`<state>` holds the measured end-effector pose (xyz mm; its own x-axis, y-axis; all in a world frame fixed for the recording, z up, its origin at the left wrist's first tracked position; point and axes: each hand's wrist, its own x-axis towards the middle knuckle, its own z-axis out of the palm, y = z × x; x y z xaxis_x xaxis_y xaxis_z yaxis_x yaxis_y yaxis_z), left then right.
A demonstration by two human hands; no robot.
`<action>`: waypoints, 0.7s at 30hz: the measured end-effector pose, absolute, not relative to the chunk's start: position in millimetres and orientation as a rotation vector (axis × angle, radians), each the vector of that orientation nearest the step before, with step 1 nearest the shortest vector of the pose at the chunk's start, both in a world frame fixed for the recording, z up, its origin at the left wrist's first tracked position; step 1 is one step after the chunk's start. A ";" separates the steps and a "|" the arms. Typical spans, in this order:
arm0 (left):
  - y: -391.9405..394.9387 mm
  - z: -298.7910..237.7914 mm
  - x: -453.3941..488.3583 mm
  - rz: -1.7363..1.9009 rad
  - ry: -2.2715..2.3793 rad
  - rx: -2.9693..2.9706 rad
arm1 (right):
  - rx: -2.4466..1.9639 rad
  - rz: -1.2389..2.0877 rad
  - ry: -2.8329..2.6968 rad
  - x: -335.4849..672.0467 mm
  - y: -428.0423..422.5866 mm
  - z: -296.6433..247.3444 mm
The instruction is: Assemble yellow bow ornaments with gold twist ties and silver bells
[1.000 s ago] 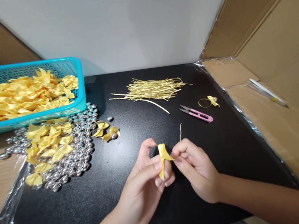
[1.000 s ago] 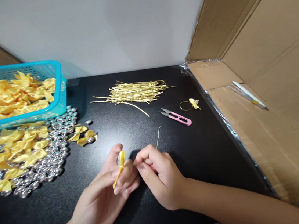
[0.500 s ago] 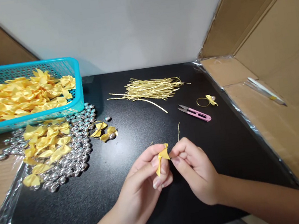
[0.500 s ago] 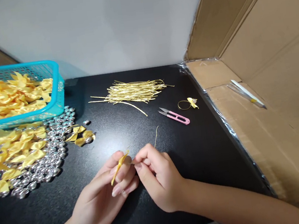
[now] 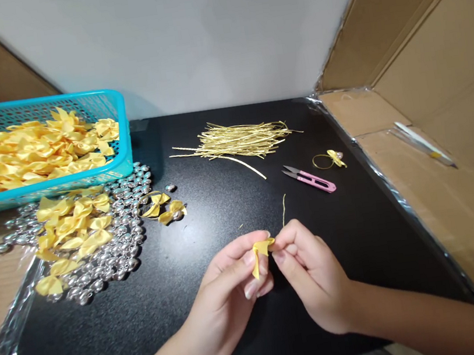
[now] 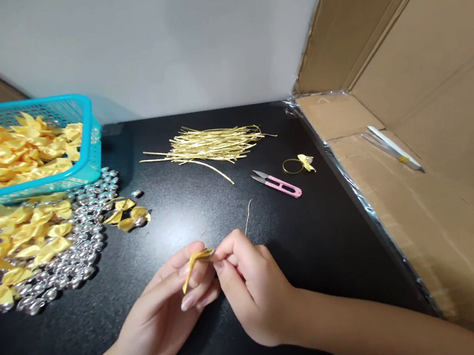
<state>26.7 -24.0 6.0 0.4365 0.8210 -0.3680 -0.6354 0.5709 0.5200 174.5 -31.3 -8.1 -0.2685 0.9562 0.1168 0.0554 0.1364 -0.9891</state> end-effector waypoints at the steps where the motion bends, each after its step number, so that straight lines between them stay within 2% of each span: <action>1: -23.9 6.3 26.9 0.928 0.647 0.333 | -1.032 1.253 -1.531 175.0 -31.0 -7.6; 6: -23.5 6.8 28.1 0.956 0.682 0.373 | -1.041 1.186 -1.594 176.8 -29.0 -7.5; 16: -23.1 1.5 28.4 1.012 0.752 0.343 | -0.981 1.461 -1.375 174.1 -29.9 -13.4; 21: -20.8 1.5 28.2 0.986 0.699 0.302 | -0.983 1.470 -1.355 174.0 -29.5 -13.1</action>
<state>28.2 -20.8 1.5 0.3591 0.8427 -0.4012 -0.6575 0.5335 0.5321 174.0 -29.5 -13.1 -0.2967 0.9549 0.0124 -0.0901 -0.0150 -0.9958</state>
